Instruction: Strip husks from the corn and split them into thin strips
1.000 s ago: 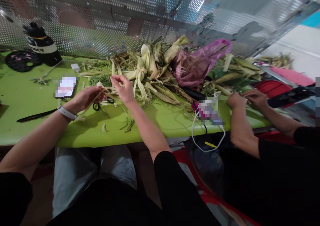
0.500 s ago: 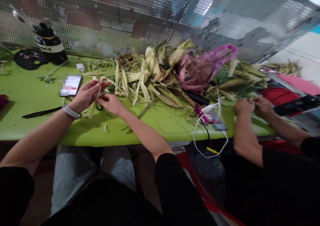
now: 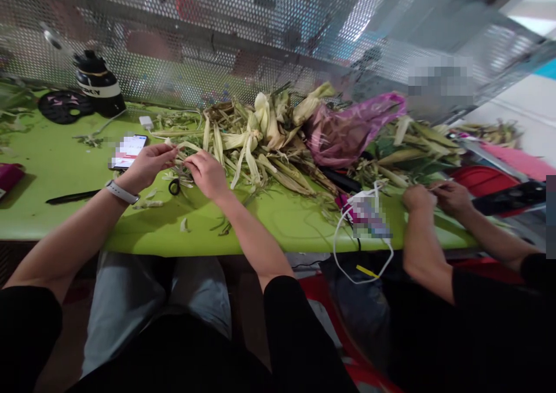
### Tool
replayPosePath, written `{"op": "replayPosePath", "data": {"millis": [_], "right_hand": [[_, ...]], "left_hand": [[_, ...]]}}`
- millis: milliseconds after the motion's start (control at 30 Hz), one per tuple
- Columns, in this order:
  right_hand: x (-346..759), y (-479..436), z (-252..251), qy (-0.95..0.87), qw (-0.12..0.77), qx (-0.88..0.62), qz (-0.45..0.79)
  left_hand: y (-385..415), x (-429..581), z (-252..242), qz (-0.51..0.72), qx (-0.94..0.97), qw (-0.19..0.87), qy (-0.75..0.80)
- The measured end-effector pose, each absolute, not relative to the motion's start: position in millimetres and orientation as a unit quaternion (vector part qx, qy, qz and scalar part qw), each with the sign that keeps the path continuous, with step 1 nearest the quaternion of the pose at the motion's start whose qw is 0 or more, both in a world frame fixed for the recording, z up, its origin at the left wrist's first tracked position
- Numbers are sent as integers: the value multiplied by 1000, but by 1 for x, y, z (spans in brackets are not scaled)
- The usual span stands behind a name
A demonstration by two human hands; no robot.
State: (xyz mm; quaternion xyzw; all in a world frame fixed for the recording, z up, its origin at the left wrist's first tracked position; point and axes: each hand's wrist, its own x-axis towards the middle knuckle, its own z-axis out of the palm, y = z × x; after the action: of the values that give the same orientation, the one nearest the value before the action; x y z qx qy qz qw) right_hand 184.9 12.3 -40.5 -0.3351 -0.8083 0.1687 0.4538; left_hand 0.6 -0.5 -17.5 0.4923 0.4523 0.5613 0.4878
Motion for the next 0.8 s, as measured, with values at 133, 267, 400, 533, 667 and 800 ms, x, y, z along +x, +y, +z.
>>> {"op": "replayPosePath", "data": {"millis": [133, 267, 400, 533, 667, 800], "right_hand": [[189, 19, -43, -802, 473, -339, 136], [186, 22, -48, -772, 467, -366, 230], [183, 21, -49, -739, 479, -367, 300], [182, 16, -48, -730, 477, -377, 314], [182, 14, -46, -728, 459, -389, 330], [187, 20, -42, -686, 441, -422, 397]], "left_hand": [[1, -2, -21, 522, 535, 508, 428], [2, -5, -22, 491, 568, 529, 396], [-2, -4, -21, 485, 570, 541, 384], [-4, -1, -20, 490, 581, 523, 387], [-3, -1, -21, 491, 568, 534, 388], [0, -5, -20, 523, 518, 539, 408]]}}
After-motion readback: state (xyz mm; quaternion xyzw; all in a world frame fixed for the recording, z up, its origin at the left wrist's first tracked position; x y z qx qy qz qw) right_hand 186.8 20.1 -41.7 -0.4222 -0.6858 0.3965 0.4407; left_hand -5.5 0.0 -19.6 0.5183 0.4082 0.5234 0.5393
